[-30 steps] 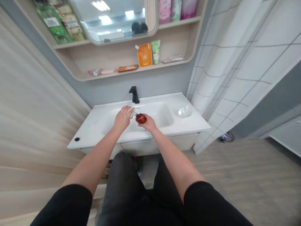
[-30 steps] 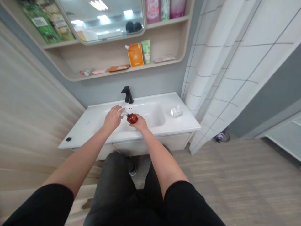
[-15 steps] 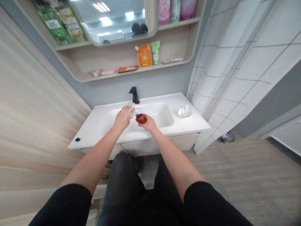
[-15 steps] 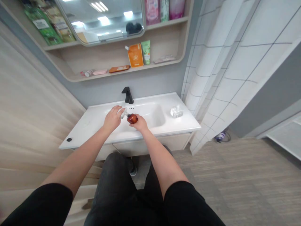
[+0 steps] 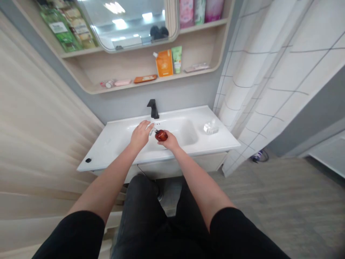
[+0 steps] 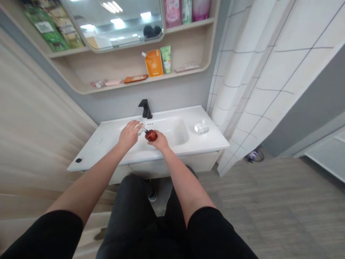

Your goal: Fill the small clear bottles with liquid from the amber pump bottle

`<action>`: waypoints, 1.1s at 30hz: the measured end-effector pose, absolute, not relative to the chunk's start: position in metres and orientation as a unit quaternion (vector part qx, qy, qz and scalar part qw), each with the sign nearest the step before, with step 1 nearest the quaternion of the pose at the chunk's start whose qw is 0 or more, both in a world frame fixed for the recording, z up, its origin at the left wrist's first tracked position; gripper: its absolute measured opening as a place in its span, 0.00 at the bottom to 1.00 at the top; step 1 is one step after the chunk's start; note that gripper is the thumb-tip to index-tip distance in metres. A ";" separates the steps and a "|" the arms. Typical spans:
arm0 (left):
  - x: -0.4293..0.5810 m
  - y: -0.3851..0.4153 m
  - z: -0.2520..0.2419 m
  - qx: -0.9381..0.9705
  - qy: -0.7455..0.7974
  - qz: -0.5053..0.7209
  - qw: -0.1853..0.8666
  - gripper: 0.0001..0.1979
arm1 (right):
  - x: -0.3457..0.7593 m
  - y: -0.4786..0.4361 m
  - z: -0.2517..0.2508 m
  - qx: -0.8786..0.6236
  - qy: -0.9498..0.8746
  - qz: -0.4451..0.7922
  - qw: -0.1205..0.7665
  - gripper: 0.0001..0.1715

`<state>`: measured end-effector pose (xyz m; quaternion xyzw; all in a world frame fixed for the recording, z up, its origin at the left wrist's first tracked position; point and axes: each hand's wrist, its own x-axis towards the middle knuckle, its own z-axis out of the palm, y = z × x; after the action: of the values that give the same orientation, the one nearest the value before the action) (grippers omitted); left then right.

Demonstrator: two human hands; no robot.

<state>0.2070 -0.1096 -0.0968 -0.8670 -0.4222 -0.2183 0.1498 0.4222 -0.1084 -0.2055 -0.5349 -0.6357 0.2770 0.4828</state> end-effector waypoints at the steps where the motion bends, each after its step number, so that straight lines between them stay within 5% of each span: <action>1: 0.207 -0.109 -0.097 -0.867 -0.423 -0.218 0.150 0.35 | 0.422 -0.109 -0.205 -0.534 -0.635 0.278 0.484 0.48; 33: 0.209 -0.105 -0.085 -0.887 -0.386 -0.195 0.163 0.32 | 0.423 -0.110 -0.203 -0.530 -0.617 0.304 0.495 0.48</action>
<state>0.2086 -0.1053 -0.0853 -0.8871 -0.3858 -0.1946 0.1626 0.4235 -0.1097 -0.2035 -0.5299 -0.6175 0.3044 0.4953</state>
